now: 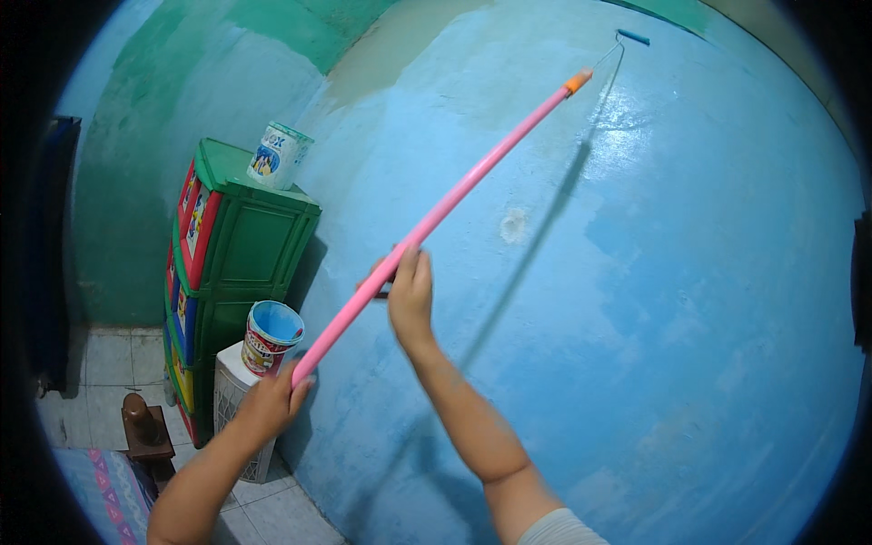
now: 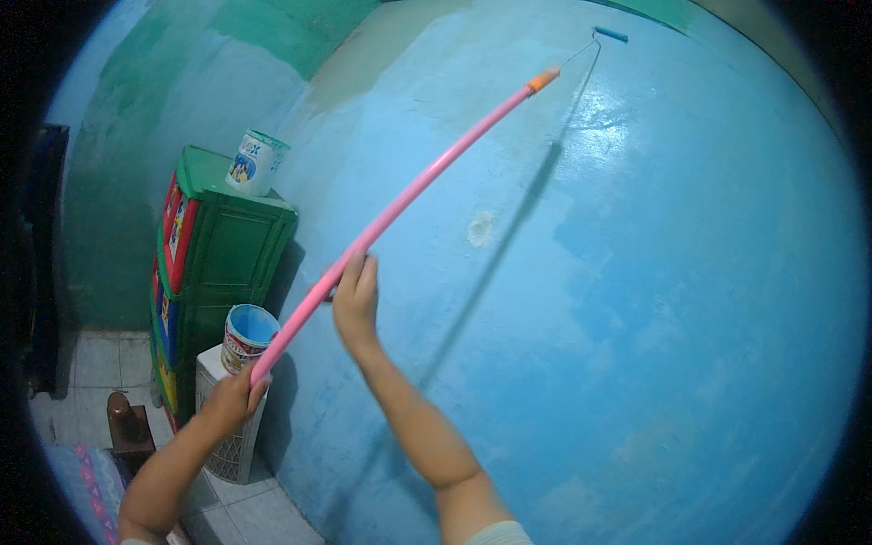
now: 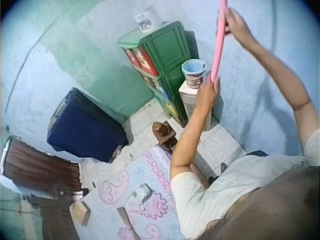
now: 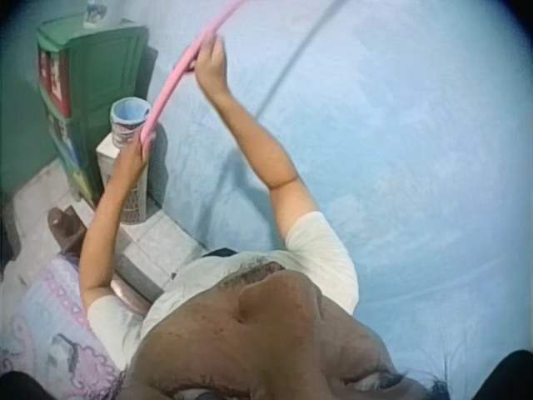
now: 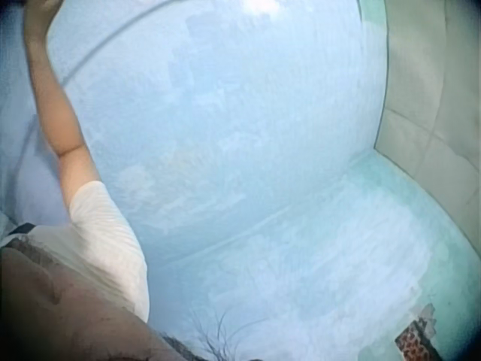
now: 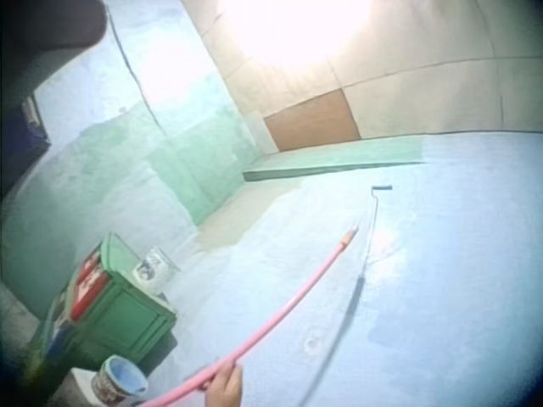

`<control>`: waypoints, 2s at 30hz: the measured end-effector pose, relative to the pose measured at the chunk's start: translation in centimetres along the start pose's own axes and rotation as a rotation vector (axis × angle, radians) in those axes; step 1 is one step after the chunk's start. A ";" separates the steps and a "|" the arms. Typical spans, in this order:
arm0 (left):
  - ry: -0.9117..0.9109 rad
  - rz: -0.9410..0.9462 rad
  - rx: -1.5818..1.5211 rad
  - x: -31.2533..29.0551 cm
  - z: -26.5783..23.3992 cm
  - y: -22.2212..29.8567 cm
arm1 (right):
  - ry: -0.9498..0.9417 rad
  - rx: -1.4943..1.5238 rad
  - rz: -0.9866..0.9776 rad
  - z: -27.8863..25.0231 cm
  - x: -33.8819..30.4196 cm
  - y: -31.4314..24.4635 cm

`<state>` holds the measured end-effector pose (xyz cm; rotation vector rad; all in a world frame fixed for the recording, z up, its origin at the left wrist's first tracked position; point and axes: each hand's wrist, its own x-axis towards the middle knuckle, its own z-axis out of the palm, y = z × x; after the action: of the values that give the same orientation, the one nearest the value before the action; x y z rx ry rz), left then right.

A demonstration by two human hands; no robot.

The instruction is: The person paints a wall light blue using a long-handled roller. They repeatedly dip the roller into a paint bucket on the floor and apply paint in vertical strokes, covering patches of the wall.

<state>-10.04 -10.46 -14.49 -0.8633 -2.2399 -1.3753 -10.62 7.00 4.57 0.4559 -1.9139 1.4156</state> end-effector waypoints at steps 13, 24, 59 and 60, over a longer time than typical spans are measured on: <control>0.033 0.034 -0.034 7.6 -3.5 3.1 | 0.048 -0.174 0.034 -2.0 13.1 -8.9; -0.195 -0.242 0.181 -15.2 0.2 -14.2 | -0.065 -0.067 0.096 2.2 -3.6 6.1; -0.564 -0.601 0.240 -38.2 -1.2 -20.7 | -0.286 0.208 0.596 8.1 -29.5 14.3; -0.575 -0.635 0.241 -39.5 -1.8 -20.2 | -0.286 0.251 0.616 8.8 -30.8 14.3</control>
<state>5.81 -30.91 -50.61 -0.5165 -3.2484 -1.1296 -1.42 -0.13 -28.53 0.1884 -2.2275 2.0958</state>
